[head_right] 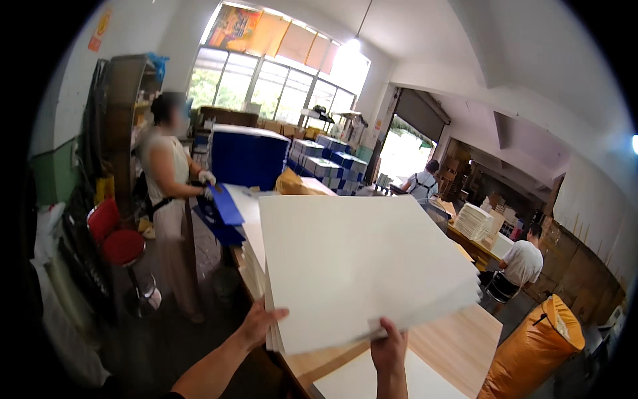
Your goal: The person repeatedly picks up white paper sheets from a table, aligns them, and stacks them into a growing pile. The person occasionally lifts the stack to transfer it to a nearby blue bin. Other workers are visible in the background handling similar materials.
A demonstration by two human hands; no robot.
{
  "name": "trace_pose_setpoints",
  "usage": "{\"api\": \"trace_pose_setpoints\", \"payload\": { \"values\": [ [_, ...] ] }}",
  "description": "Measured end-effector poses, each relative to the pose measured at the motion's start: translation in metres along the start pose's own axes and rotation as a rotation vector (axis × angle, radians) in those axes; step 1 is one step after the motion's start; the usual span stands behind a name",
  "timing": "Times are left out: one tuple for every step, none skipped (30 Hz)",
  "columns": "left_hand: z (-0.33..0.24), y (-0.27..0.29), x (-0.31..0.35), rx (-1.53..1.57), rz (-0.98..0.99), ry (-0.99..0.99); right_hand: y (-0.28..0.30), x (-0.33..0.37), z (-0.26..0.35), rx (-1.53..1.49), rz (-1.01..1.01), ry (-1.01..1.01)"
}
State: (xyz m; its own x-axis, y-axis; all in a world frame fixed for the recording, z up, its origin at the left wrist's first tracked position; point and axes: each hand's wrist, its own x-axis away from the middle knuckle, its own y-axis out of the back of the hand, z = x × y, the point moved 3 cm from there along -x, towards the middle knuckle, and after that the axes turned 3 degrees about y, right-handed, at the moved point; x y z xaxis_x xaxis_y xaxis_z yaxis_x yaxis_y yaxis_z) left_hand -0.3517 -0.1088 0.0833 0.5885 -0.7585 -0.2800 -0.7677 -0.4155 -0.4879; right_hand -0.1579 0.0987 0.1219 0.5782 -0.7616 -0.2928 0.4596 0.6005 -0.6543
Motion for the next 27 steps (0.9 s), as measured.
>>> {"api": "trace_pose_setpoints", "payload": {
  "values": [
    [-0.006, 0.005, -0.022, 0.067, -0.051, -0.014, 0.002, -0.036, -0.016, -0.035, 0.003, -0.022],
    [-0.013, 0.012, -0.041, 0.089, -0.070, -0.021, 0.004, -0.072, -0.033, -0.057, 0.007, -0.065],
    [-0.015, 0.022, -0.056, 0.104, -0.095, -0.007, -0.010, -0.091, -0.045, -0.054, 0.031, -0.048],
    [-0.017, 0.032, -0.073, 0.124, -0.116, 0.007, -0.001, -0.125, -0.067, -0.085, 0.008, -0.126],
    [-0.017, 0.050, -0.083, 0.117, -0.128, 0.015, 0.005, -0.153, -0.101, -0.131, 0.007, -0.230],
    [-0.010, 0.075, -0.088, 0.148, -0.207, 0.060, -0.006, -0.161, -0.130, -0.075, -0.041, -0.279],
    [-0.004, 0.086, -0.095, 0.197, -0.257, 0.106, -0.007, -0.162, -0.154, 0.001, -0.137, -0.288],
    [0.000, 0.096, -0.100, 0.244, -0.308, 0.148, -0.006, -0.162, -0.171, 0.076, -0.230, -0.300],
    [0.003, 0.102, -0.103, 0.192, -0.379, 0.137, -0.003, -0.165, -0.177, 0.056, -0.205, -0.209],
    [0.002, 0.115, -0.098, 0.176, -0.396, 0.126, -0.010, -0.162, -0.187, 0.046, -0.190, -0.269],
    [0.008, 0.120, -0.097, 0.176, -0.398, 0.135, -0.011, -0.159, -0.184, 0.051, -0.195, -0.316],
    [0.012, 0.116, -0.099, 0.178, -0.382, 0.147, -0.005, -0.157, -0.179, 0.057, -0.208, -0.347],
    [0.002, 0.102, -0.101, 0.233, -0.388, 0.204, -0.006, -0.161, -0.174, 0.040, -0.198, -0.315],
    [0.005, 0.100, -0.104, 0.243, -0.378, 0.223, -0.004, -0.160, -0.170, 0.025, -0.199, -0.320],
    [0.008, 0.100, -0.106, 0.250, -0.370, 0.242, -0.002, -0.158, -0.166, 0.009, -0.199, -0.326],
    [0.012, 0.098, -0.107, 0.254, -0.363, 0.261, 0.001, -0.154, -0.162, -0.010, -0.201, -0.333],
    [0.010, 0.097, -0.106, 0.247, -0.338, 0.226, -0.009, -0.150, -0.158, -0.101, -0.178, -0.336],
    [0.007, 0.096, -0.106, 0.241, -0.341, 0.225, -0.016, -0.139, -0.155, -0.193, -0.156, -0.340],
    [0.005, 0.096, -0.107, 0.241, -0.347, 0.223, -0.018, -0.126, -0.155, -0.279, -0.134, -0.348],
    [0.004, 0.092, -0.109, 0.246, -0.342, 0.222, 0.006, -0.112, -0.168, -0.139, -0.043, -0.229],
    [0.000, 0.097, -0.107, 0.254, -0.359, 0.218, 0.003, -0.061, -0.164, 0.039, -0.044, -0.162],
    [-0.001, 0.094, -0.108, 0.268, -0.359, 0.219, 0.002, -0.006, -0.151, 0.226, -0.069, -0.085],
    [0.000, 0.095, -0.107, 0.285, -0.369, 0.221, 0.009, 0.048, -0.130, 0.352, 0.058, -0.156],
    [0.008, 0.096, -0.111, 0.316, -0.352, 0.203, 0.015, 0.109, -0.097, 0.564, 0.014, -0.190],
    [0.014, 0.098, -0.117, 0.345, -0.330, 0.184, 0.026, 0.165, -0.068, 0.774, -0.037, -0.217],
    [0.019, 0.098, -0.121, 0.373, -0.313, 0.165, 0.075, 0.217, -0.056, 0.623, -0.172, -0.331],
    [0.022, 0.101, -0.125, 0.374, -0.305, 0.126, 0.111, 0.254, -0.028, 0.947, -0.275, -0.260]
  ]
}}
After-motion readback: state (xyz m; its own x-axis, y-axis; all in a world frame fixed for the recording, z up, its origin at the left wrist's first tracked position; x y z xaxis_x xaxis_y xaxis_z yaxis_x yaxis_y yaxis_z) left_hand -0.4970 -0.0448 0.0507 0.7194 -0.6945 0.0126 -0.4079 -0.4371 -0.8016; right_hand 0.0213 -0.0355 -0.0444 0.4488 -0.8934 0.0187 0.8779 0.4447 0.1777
